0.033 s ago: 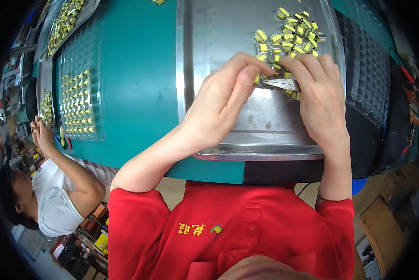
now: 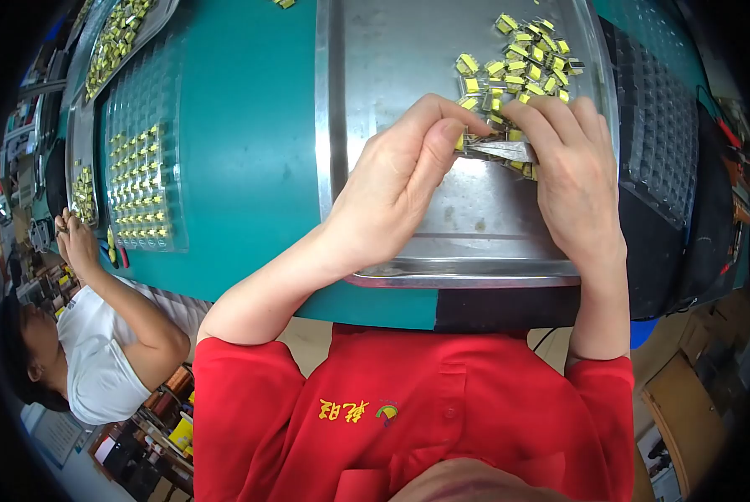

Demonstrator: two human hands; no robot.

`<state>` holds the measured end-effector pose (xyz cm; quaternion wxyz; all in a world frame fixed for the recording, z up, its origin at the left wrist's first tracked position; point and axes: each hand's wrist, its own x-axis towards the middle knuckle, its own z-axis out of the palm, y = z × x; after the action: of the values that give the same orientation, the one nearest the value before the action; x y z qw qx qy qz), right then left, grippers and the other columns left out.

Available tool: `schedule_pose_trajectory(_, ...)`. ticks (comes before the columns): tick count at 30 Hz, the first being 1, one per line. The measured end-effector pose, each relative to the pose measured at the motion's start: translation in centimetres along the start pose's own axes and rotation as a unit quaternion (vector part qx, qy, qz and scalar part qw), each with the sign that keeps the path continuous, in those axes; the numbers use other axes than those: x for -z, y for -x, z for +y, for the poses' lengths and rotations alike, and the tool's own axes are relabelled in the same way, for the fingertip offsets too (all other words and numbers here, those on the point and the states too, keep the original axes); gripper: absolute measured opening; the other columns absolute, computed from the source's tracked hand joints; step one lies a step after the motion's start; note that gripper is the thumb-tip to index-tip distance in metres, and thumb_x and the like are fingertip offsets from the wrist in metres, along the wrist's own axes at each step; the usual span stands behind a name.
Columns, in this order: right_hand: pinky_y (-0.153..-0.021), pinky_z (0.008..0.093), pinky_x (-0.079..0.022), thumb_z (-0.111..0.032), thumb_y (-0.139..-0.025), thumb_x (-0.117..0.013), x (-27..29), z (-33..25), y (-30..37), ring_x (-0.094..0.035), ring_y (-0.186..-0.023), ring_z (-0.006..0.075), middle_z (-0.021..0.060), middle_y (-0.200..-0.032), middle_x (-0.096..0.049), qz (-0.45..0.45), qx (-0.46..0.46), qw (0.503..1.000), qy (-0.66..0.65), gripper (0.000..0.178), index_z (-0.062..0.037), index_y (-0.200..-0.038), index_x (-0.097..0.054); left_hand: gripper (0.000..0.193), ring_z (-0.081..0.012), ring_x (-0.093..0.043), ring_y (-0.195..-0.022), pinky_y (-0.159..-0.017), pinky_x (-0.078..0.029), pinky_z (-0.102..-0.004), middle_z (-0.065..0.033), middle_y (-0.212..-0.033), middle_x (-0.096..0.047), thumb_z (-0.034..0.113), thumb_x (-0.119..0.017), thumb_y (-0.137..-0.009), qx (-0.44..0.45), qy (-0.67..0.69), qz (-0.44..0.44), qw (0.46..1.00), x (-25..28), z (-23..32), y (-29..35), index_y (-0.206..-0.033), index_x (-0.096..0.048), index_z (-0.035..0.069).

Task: The person assembles small yellow plastic caps onto electronic components using a metal assembly fixture.

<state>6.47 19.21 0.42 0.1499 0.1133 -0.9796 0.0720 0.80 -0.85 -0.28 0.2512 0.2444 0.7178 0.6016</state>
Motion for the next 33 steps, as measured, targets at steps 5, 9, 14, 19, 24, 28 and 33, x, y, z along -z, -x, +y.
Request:
schedule_pose_trajectory(5,-0.079,0.0355,-0.045,-0.005,-0.079,-0.060,-0.2,0.2,0.0,-0.056,-0.094,0.0230,0.0035,-0.098,-0.062,-0.005,0.002,1.000,-0.001,0.029,-0.0078,-0.108,-0.066,0.039,-0.0068,-0.040,-0.068,-0.064,-0.036,-0.0223,0.0018,-0.073,-0.044,0.028,-0.032,-0.109,-0.006,-0.014,0.005,1.000,-0.2,0.0,0.0,-0.115,-0.060,0.001)
schedule_pose_trajectory(9,-0.079,0.0355,-0.045,-0.005,-0.079,-0.059,-0.1,0.2,-0.1,-0.056,-0.093,0.0231,0.0035,-0.097,-0.062,-0.006,0.000,1.000,-0.003,0.029,-0.0078,-0.108,-0.065,0.040,-0.0073,-0.040,-0.067,-0.063,-0.036,-0.0228,0.0012,-0.072,-0.044,0.028,-0.032,-0.109,-0.019,-0.049,0.007,0.999,-0.1,0.1,0.0,-0.115,-0.060,0.001)
schedule_pose_trajectory(14,-0.082,0.0377,-0.045,0.007,-0.075,-0.059,0.2,0.5,0.0,-0.055,-0.090,0.0270,0.0074,-0.100,-0.062,-0.014,-0.007,1.000,-0.026,0.038,-0.0070,-0.109,-0.067,0.039,-0.0082,-0.044,-0.071,-0.068,-0.040,-0.0228,0.0004,-0.074,-0.048,0.029,-0.033,-0.109,-0.019,-0.045,0.003,0.999,-0.2,0.0,-0.1,-0.116,-0.060,0.001)
schedule_pose_trajectory(19,-0.083,0.0379,-0.045,0.006,-0.074,-0.059,0.6,1.3,0.2,-0.055,-0.092,0.0273,0.0075,-0.099,-0.062,0.017,-0.017,1.000,-0.005,0.036,-0.0062,-0.107,-0.067,0.036,-0.0103,-0.054,-0.084,-0.083,-0.046,-0.0253,-0.0033,-0.087,-0.058,0.031,-0.040,-0.108,0.036,0.170,-0.010,0.985,0.0,-1.1,-0.2,-0.121,-0.058,0.002)
schedule_pose_trajectory(24,-0.082,0.0373,-0.045,0.003,-0.075,-0.060,0.6,2.1,0.3,-0.056,-0.092,0.0264,0.0065,-0.097,-0.062,0.031,-0.029,0.999,0.006,0.032,-0.0058,-0.105,-0.067,0.038,-0.0126,-0.057,-0.087,-0.086,-0.048,-0.0284,-0.0064,-0.094,-0.062,0.032,-0.044,-0.107,0.087,0.276,-0.042,0.956,0.0,-0.7,-1.0,-0.126,-0.056,0.001)
schedule_pose_trajectory(28,-0.083,0.0381,-0.045,0.005,-0.075,-0.058,0.3,2.6,-0.2,-0.055,-0.092,0.0273,0.0076,-0.096,-0.062,0.031,-0.031,0.999,-0.012,0.032,-0.0052,-0.105,-0.066,0.038,-0.0131,-0.058,-0.088,-0.087,-0.048,-0.0287,-0.0091,-0.099,-0.063,0.030,-0.048,-0.105,0.093,0.326,-0.059,0.939,0.4,-0.7,-1.5,-0.130,-0.055,0.001)
schedule_pose_trajectory(33,-0.087,0.0436,-0.042,0.013,-0.072,-0.051,0.2,1.5,-1.2,-0.052,-0.097,0.0348,0.0139,-0.103,-0.059,0.008,-0.042,0.997,-0.063,0.040,-0.0030,-0.107,-0.062,0.036,-0.0151,-0.062,-0.100,-0.091,-0.048,-0.0283,-0.0081,-0.107,-0.066,0.021,-0.057,-0.101,0.070,0.283,0.010,0.957,1.3,-0.8,0.1,-0.132,-0.055,0.003)
